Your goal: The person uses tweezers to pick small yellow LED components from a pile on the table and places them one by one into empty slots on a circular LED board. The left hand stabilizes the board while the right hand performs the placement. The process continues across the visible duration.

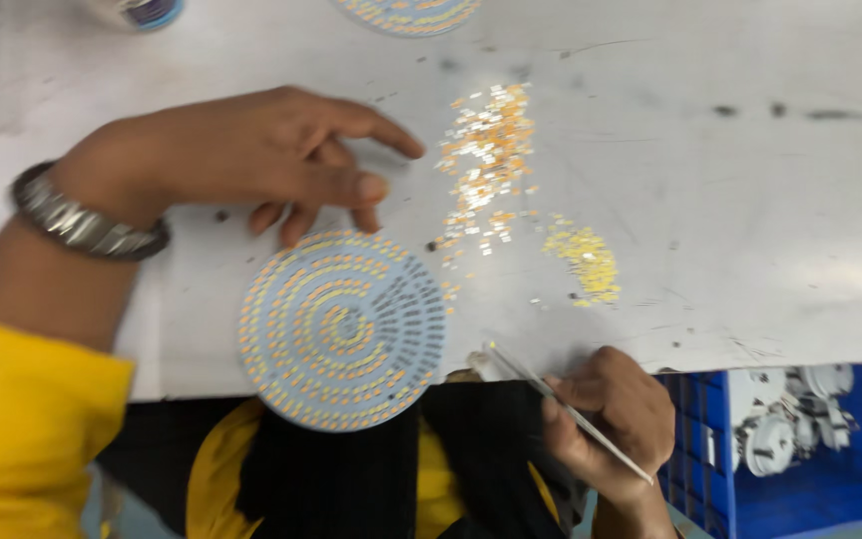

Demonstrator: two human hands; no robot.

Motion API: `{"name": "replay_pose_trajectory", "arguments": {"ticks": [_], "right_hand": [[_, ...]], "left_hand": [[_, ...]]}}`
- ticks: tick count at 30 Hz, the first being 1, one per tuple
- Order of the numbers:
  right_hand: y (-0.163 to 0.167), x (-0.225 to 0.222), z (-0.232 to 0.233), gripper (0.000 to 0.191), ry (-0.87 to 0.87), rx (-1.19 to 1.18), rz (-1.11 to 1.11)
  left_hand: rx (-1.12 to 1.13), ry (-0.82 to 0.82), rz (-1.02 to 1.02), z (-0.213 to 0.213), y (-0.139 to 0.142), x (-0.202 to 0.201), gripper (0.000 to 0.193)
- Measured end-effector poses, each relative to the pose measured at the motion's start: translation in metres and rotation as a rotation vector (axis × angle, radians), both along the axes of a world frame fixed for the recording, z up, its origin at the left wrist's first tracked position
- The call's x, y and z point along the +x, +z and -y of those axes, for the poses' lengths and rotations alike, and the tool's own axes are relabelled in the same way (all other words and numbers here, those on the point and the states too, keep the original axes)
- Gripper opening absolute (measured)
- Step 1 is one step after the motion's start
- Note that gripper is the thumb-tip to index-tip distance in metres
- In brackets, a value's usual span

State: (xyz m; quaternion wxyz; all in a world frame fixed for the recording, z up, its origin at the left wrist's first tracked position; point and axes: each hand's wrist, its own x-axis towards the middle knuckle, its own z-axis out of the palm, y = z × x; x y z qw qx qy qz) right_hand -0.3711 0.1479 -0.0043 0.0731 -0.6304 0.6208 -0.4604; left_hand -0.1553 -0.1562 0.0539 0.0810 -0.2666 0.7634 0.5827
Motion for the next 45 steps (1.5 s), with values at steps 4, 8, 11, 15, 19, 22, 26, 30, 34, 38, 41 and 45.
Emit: {"name": "replay_pose_trajectory", "arguments": {"ticks": [4,8,11,15,19,22,26,30,34,38,41,45], "right_hand": [[-0.004,0.024,0.009,0.016,0.185,-0.043,-0.004],[-0.005,0.037,0.015,0.019,0.23,-0.048,-0.054],[-0.005,0.04,0.016,0.019,0.235,-0.041,-0.079],[-0.006,0.042,0.015,0.018,0.243,-0.046,-0.081],[-0.004,0.043,0.016,0.018,0.253,-0.034,-0.094],[0.0,0.042,0.019,0.017,0.283,-0.044,-0.089],[0.006,0.033,0.017,0.016,0.218,-0.046,-0.037],[0.008,0.007,0.01,0.011,-0.21,0.146,0.134],[0.001,-0.021,0.01,0.006,-0.571,0.164,0.111],[-0.004,-0.031,0.007,0.008,-0.62,0.139,0.005],[-0.007,-0.026,0.002,0.01,-0.446,0.124,-0.052],[-0.008,-0.022,-0.001,0.014,-0.3,0.098,0.044]], "left_hand": [[0.014,-0.03,-0.097,0.002,-0.003,0.005,0.068],[0.02,-0.012,-0.079,0.002,-0.003,0.006,0.069],[0.016,-0.002,-0.073,0.001,-0.002,0.005,0.07],[0.015,0.007,-0.076,0.0,-0.002,0.007,0.071],[0.015,0.008,-0.075,0.0,-0.004,0.007,0.07],[0.025,0.005,-0.066,0.0,-0.003,0.006,0.069],[0.016,0.002,-0.039,0.0,0.002,0.003,0.072],[0.032,0.024,0.034,0.0,0.007,-0.001,0.074],[0.07,0.04,0.094,0.0,0.007,-0.006,0.074],[0.047,0.055,0.18,0.0,0.005,-0.01,0.074],[0.032,0.062,0.206,0.001,0.004,-0.011,0.075],[0.022,0.058,0.178,0.001,0.002,-0.011,0.076]]}}
